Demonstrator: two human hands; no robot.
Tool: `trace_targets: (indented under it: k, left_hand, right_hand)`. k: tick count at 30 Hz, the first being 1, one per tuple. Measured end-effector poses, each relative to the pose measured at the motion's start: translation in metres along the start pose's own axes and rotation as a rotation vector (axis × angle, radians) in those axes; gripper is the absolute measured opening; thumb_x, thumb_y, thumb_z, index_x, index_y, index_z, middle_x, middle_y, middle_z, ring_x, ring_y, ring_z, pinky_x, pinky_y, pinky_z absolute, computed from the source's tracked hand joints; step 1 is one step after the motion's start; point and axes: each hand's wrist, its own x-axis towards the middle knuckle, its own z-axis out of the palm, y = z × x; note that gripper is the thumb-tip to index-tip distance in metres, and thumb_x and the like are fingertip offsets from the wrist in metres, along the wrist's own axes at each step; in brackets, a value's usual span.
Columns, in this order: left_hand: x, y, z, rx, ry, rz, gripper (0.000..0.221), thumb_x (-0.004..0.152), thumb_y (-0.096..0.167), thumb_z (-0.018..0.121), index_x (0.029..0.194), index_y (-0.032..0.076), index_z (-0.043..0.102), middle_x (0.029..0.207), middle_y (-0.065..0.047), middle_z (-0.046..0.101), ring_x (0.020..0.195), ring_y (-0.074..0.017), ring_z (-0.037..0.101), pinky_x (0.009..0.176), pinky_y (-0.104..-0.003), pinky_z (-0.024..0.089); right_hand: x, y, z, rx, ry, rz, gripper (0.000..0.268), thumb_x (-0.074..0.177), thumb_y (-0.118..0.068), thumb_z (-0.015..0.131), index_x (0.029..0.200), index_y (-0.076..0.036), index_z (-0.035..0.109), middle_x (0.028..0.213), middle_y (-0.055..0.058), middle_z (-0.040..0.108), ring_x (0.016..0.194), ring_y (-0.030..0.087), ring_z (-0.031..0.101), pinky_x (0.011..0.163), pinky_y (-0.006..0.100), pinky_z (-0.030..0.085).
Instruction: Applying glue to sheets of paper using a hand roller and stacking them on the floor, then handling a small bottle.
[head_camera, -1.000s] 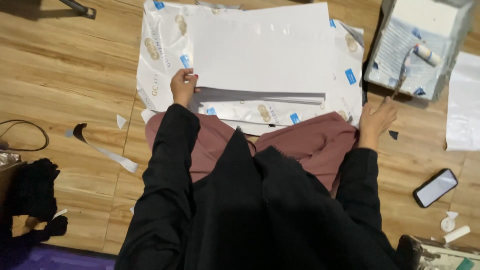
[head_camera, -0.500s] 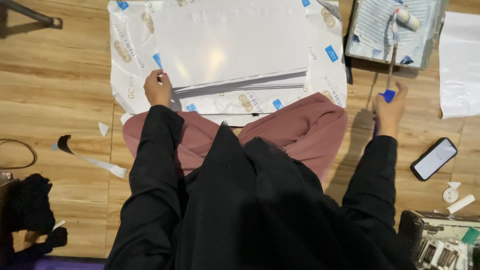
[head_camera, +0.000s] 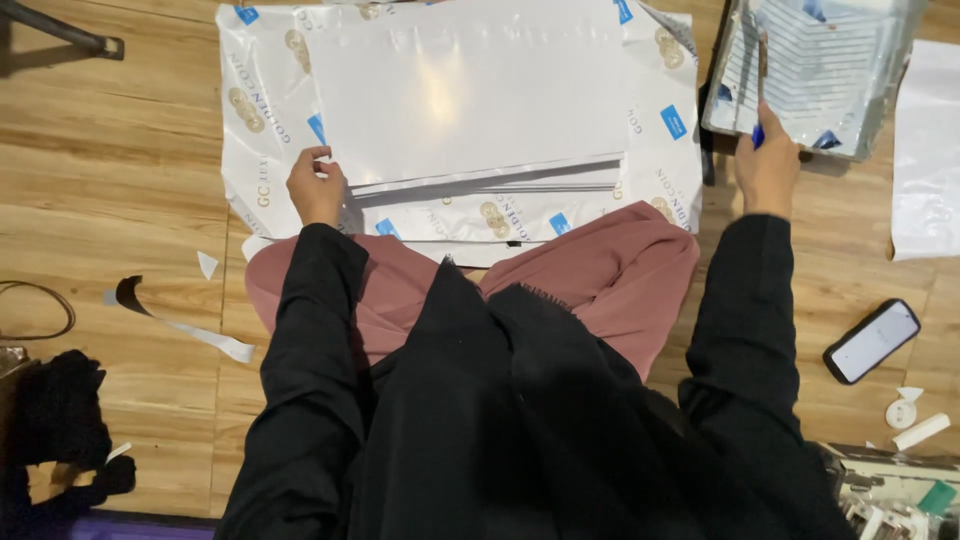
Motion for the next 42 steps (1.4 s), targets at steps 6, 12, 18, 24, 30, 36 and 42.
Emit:
trace_targets:
  k: [6,12,18,24,30,36,42]
  left_hand:
    - [0.006,-0.005,0.001,-0.114,-0.046,-0.109,0.028,0.072,0.002,0.048,0.093,0.014,0.062,0.074,0.003,0.055,0.068,-0.0084,0.055,0.071,-0.025,0.050]
    - [0.015,-0.032,0.012,0.033,0.035,-0.117,0.022,0.070,0.002,0.062,0.088,0.014,0.063,0.067,0.002,0.058,0.061,-0.0130,0.060,0.054,-0.026,0.051]
    - [0.033,-0.073,0.030,-0.147,0.161,0.130,0.020,0.066,0.000,0.058,0.080,0.012,0.064,0.074,-0.003,0.064,0.061,-0.0126,0.060,0.060,-0.024,0.050]
    - [0.019,-0.033,0.003,-0.107,0.100,-0.125,0.018,0.074,0.004,0.055,0.088,0.014,0.062,0.075,-0.003,0.061,0.071,-0.0165,0.061,0.069,-0.029,0.051]
    - [0.003,0.013,-0.022,-0.111,-0.032,-0.394,0.026,0.079,-0.001,0.047,0.094,0.017,0.058,0.077,-0.001,0.056,0.076,-0.0153,0.060,0.070,-0.030,0.052]
    - [0.014,-0.014,-0.004,-0.137,0.016,-0.272,0.029,0.076,-0.004,0.042,0.089,0.015,0.060,0.068,0.002,0.053,0.063,-0.0101,0.056,0.063,-0.025,0.053]
    - [0.020,-0.025,0.004,-0.120,0.029,-0.240,0.028,0.079,-0.001,0.040,0.090,0.012,0.062,0.090,-0.007,0.063,0.079,-0.0174,0.064,0.067,-0.023,0.054]
  right_hand:
    - [-0.063,0.008,0.003,-0.010,0.005,0.058,0.046,0.087,-0.005,0.043,0.133,-0.003,0.040,0.119,0.025,0.051,0.104,0.041,0.050,0.085,0.046,0.040]
    - [-0.137,0.036,-0.013,-0.167,-0.033,0.154,0.049,0.087,-0.019,0.051,0.135,-0.018,0.044,0.104,0.027,0.058,0.097,0.045,0.054,0.081,0.051,0.043]
    - [-0.177,0.017,-0.091,-0.037,-0.175,0.297,0.048,0.087,-0.016,0.059,0.134,-0.019,0.049,0.075,0.018,0.053,0.044,0.025,0.046,0.035,0.038,0.042]
    - [-0.174,-0.075,-0.125,-0.254,-0.376,0.091,0.066,0.086,-0.022,0.050,0.145,-0.028,0.023,0.114,0.037,0.049,0.106,0.052,0.045,0.084,0.049,0.034]
    - [-0.136,-0.127,-0.061,-0.426,-0.511,-0.577,0.056,0.084,-0.023,0.054,0.138,-0.030,0.040,0.106,0.010,0.060,0.085,0.034,0.059,0.067,0.042,0.046]
    - [-0.099,-0.155,-0.025,-0.674,-0.547,-0.889,0.064,0.091,-0.024,0.047,0.146,-0.028,0.016,0.076,0.012,0.047,0.051,0.029,0.053,0.049,0.041,0.045]
    - [-0.066,-0.035,-0.093,-0.899,-0.588,-0.510,0.050,0.086,-0.037,0.045,0.135,-0.037,0.034,0.110,0.004,0.063,0.089,0.027,0.066,0.061,0.040,0.052]
